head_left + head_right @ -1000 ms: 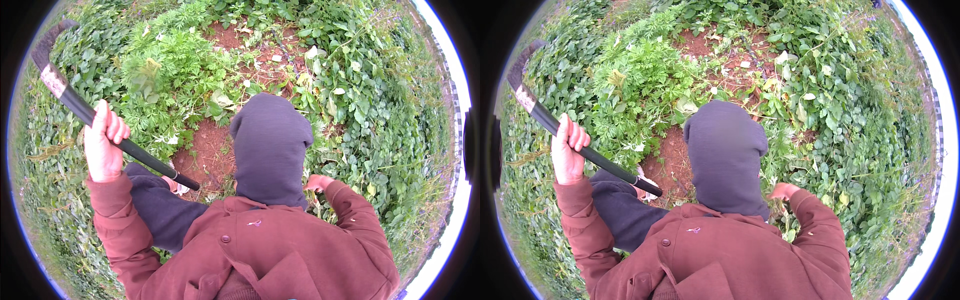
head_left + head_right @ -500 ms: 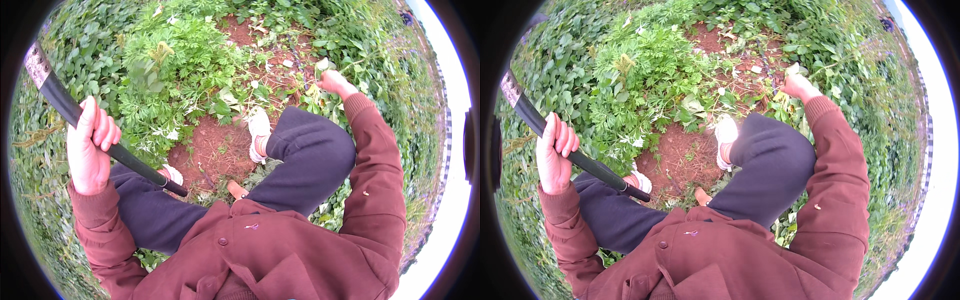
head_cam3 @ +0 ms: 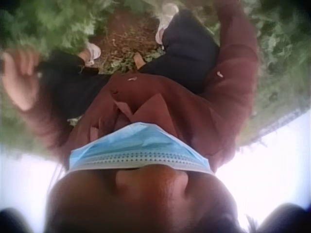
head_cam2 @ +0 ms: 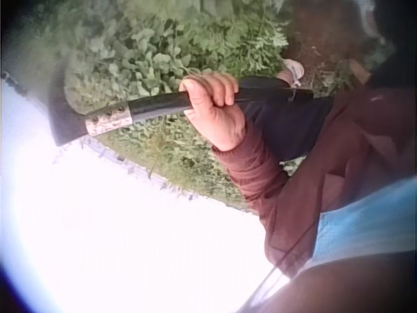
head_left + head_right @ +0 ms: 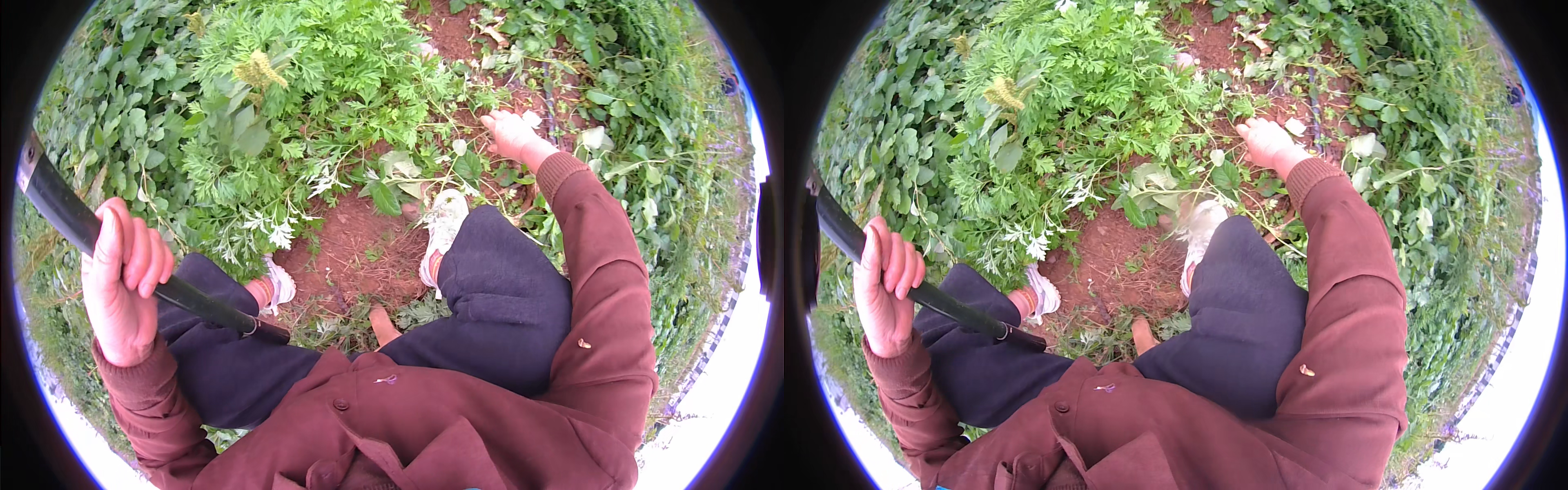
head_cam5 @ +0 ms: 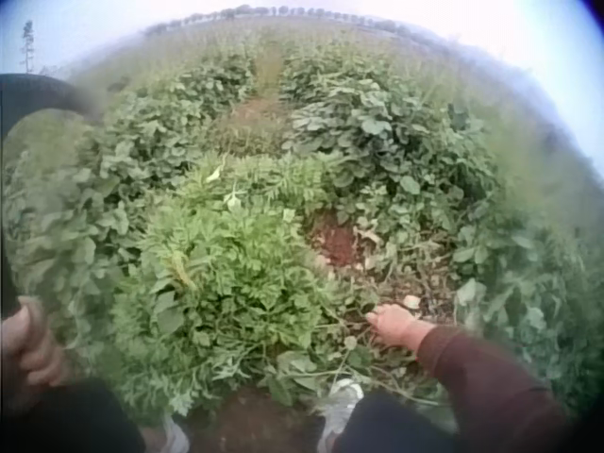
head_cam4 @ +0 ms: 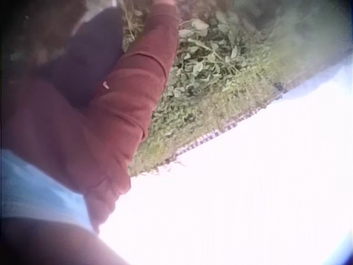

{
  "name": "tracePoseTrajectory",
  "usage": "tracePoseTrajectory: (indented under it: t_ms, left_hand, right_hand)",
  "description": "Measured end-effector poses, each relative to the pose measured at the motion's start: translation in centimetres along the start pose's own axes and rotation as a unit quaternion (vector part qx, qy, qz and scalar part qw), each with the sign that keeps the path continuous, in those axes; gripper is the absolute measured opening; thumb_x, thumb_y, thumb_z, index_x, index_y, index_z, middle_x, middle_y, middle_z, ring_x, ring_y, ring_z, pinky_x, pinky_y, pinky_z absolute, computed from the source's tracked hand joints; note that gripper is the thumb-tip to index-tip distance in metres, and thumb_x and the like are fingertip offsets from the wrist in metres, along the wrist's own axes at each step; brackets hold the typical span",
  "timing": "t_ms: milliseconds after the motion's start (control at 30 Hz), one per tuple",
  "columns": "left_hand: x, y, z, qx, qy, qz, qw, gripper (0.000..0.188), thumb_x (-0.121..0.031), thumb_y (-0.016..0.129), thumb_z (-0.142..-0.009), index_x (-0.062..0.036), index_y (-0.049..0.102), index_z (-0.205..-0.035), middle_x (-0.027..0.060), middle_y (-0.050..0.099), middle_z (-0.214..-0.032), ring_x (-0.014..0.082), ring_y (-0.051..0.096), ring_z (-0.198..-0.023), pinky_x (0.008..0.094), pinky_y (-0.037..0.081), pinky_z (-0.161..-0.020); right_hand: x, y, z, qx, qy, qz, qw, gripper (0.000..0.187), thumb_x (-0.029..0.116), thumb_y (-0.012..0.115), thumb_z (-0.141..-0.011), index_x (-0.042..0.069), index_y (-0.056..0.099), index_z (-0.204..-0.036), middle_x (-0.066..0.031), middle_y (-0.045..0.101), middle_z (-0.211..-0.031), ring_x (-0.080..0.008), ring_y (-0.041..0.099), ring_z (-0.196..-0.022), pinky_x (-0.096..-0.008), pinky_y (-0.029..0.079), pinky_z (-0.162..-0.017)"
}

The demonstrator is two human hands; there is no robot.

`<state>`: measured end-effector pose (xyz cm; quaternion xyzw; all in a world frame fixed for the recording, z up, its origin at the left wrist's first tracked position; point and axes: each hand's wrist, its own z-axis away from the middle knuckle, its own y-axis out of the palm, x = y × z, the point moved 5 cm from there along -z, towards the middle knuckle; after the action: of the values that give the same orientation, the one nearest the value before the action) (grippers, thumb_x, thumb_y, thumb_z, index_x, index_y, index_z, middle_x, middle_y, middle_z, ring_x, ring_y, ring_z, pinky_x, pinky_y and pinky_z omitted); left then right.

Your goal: The person uses a sickle to cut weeds at ground level and pulls them out by hand, gathering the removed plants into a growing pile. The person repeatedly cuts and pulls weeds across a small area of soil.

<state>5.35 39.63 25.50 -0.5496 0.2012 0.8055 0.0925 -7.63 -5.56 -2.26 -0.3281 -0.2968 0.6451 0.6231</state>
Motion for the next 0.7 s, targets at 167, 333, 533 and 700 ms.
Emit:
tracePoseTrajectory:
  t_ms: [167,333,533,700]
  left_hand:
    - [0.6,-0.3,-2.6,-0.052,-0.022,-0.022,0.998,0.021,-0.026,0.049,-0.096,-0.0103,0.045,-0.083,-0.0065,0.03,-0.052,0.0055,0.026,-0.043,0.0221,0.027,-0.046]
    - [1.2,-0.3,-3.6,-0.104,-0.04,-0.028,0.993,0.021,-0.026,0.05,-0.096,-0.0104,0.045,-0.082,-0.0062,0.03,-0.052,0.006,0.026,-0.043,0.0226,0.027,-0.046]
    - [2.5,0.1,-3.8,-0.124,-0.055,-0.024,0.99,0.025,-0.026,0.049,-0.096,-0.0111,0.042,-0.078,-0.0061,0.03,-0.051,0.0064,0.027,-0.042,0.023,0.027,-0.045]
    - [2.4,0.1,-3.5,-0.142,-0.059,-0.027,0.988,0.026,-0.028,0.047,-0.097,-0.0118,0.042,-0.077,-0.0063,0.03,-0.052,0.0061,0.027,-0.042,0.0227,0.028,-0.046]
  right_hand:
    - [1.5,2.6,-2.8,-0.072,-0.038,0.059,0.995,0.077,0.03,0.077,-0.069,0.006,0.04,-0.132,-0.0092,0.048,-0.122,-0.0266,0.044,-0.117,-0.0406,0.036,-0.096]
    - [3.6,3.5,-5.8,-0.139,-0.069,0.041,0.987,0.069,0.02,0.07,-0.069,0.002,0.041,-0.129,-0.012,0.05,-0.118,-0.027,0.046,-0.112,-0.0427,0.037,-0.093]
    - [4.4,3.8,-9.3,-0.077,-0.061,-0.003,0.995,0.039,0.015,0.064,-0.07,0.005,0.059,-0.108,-0.0094,0.057,-0.107,-0.0273,0.05,-0.106,-0.0431,0.041,-0.09]
    - [2.8,4.0,-9.8,-0.142,-0.123,-0.111,0.976,0.023,0.011,0.065,-0.069,0.008,0.065,-0.092,-0.0102,0.061,-0.094,-0.0294,0.053,-0.099,-0.0383,0.044,-0.087]
